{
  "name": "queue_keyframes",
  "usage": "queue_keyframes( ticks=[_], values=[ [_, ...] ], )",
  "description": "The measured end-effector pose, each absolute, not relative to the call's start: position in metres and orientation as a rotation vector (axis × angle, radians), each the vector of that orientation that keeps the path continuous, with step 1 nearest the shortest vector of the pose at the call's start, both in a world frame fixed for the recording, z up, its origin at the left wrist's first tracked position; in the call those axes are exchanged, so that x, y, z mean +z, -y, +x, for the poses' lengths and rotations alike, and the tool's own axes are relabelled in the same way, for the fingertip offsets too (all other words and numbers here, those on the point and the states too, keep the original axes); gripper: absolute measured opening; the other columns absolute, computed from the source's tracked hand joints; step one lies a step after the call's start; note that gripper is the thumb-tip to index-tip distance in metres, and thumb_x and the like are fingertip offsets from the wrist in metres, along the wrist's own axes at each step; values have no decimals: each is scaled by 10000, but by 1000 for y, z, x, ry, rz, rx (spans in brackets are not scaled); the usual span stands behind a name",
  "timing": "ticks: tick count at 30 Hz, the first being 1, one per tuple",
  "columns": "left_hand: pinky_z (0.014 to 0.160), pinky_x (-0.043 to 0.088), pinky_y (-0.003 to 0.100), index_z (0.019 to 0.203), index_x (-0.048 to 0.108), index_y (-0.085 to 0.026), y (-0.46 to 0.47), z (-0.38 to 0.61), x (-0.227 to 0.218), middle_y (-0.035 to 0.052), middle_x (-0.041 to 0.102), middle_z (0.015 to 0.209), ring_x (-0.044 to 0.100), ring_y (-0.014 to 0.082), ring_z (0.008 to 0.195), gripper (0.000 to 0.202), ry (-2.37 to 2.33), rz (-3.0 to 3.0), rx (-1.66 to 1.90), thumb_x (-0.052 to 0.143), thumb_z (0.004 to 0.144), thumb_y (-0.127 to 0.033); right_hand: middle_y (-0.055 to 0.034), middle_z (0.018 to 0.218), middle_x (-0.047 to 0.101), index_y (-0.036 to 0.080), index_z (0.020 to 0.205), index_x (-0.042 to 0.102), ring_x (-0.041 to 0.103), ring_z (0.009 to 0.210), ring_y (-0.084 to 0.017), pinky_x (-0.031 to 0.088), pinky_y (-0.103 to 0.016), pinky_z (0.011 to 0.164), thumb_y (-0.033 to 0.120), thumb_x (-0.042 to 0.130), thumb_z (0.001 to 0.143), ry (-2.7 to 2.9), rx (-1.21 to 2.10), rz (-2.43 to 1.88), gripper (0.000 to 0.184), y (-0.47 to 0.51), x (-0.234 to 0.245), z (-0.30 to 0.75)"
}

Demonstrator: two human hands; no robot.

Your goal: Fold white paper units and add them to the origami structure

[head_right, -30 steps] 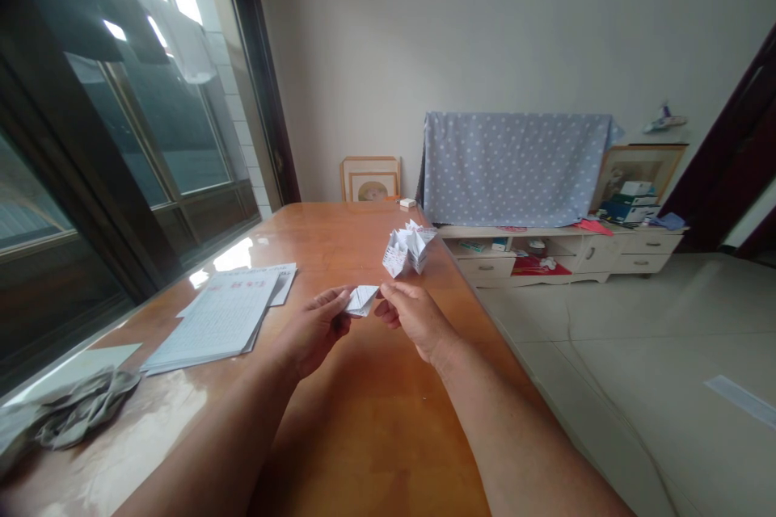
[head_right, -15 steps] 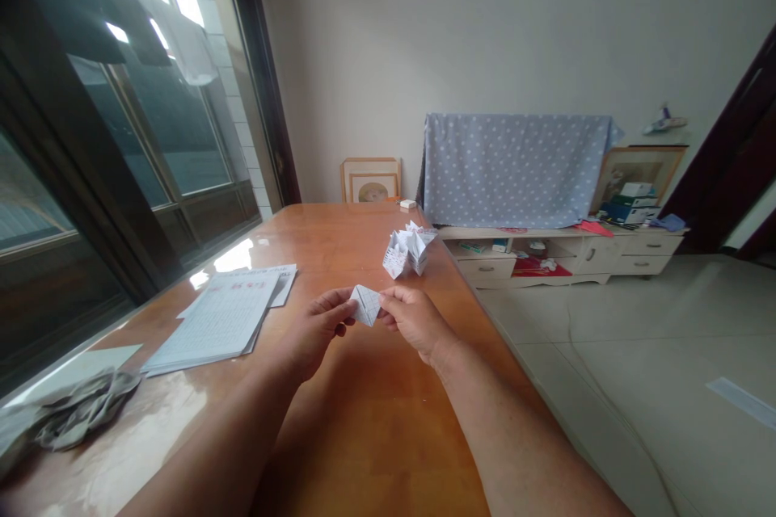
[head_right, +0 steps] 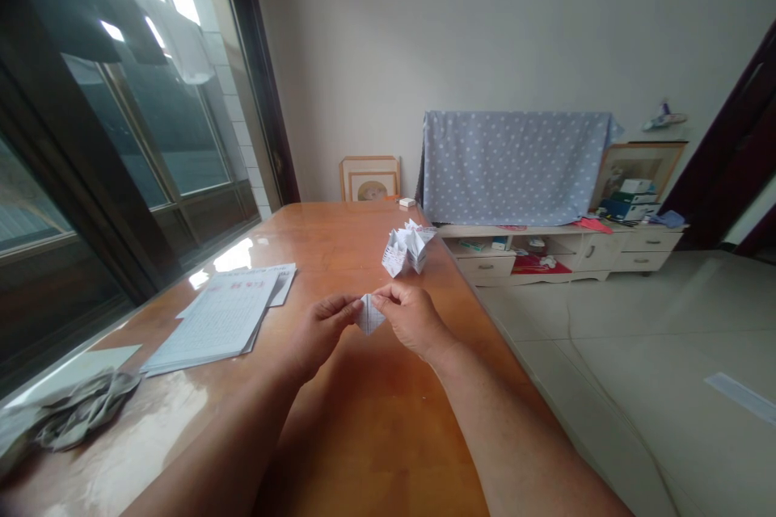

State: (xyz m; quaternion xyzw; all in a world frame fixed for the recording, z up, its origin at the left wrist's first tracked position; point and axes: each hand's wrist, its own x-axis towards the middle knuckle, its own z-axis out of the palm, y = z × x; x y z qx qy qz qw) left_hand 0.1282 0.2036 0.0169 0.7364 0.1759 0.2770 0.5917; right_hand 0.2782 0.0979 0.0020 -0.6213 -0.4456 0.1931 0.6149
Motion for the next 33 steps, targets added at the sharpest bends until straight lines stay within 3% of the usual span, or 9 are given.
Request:
queue_keyframes(
  ticks=[12,20,29,33],
  values=[
    [783,432,301,878,717,-148,-203,128,19,52,702,851,588,193,824,260,-409,1689,650,648,871,-398,-29,829,705,183,859,731,603,797,-187,470,-322,770,454,679,852,999,409,-1413,276,-99,2,277],
    [633,400,240,807,616,-179,-203,130,14,-1,603,763,514,133,695,251,-525,1641,772,616,885,-418,-9,788,662,201,879,664,581,743,-166,461,-294,704,454,599,908,999,245,-1431,262,-105,-9,282],
    [861,537,364,863,532,-191,-211,139,5,-1,592,830,597,146,808,239,-483,1169,896,658,858,-394,-45,854,713,216,930,573,689,781,-214,552,-336,692,521,592,896,783,327,-1349,308,-109,-10,281],
    [873,547,360,868,518,-193,-214,143,2,-2,591,835,604,129,793,232,-464,1018,907,684,857,-354,-42,792,705,201,925,562,701,723,-203,576,-346,678,466,608,889,639,394,-1294,272,-109,-7,278]
  ],
)
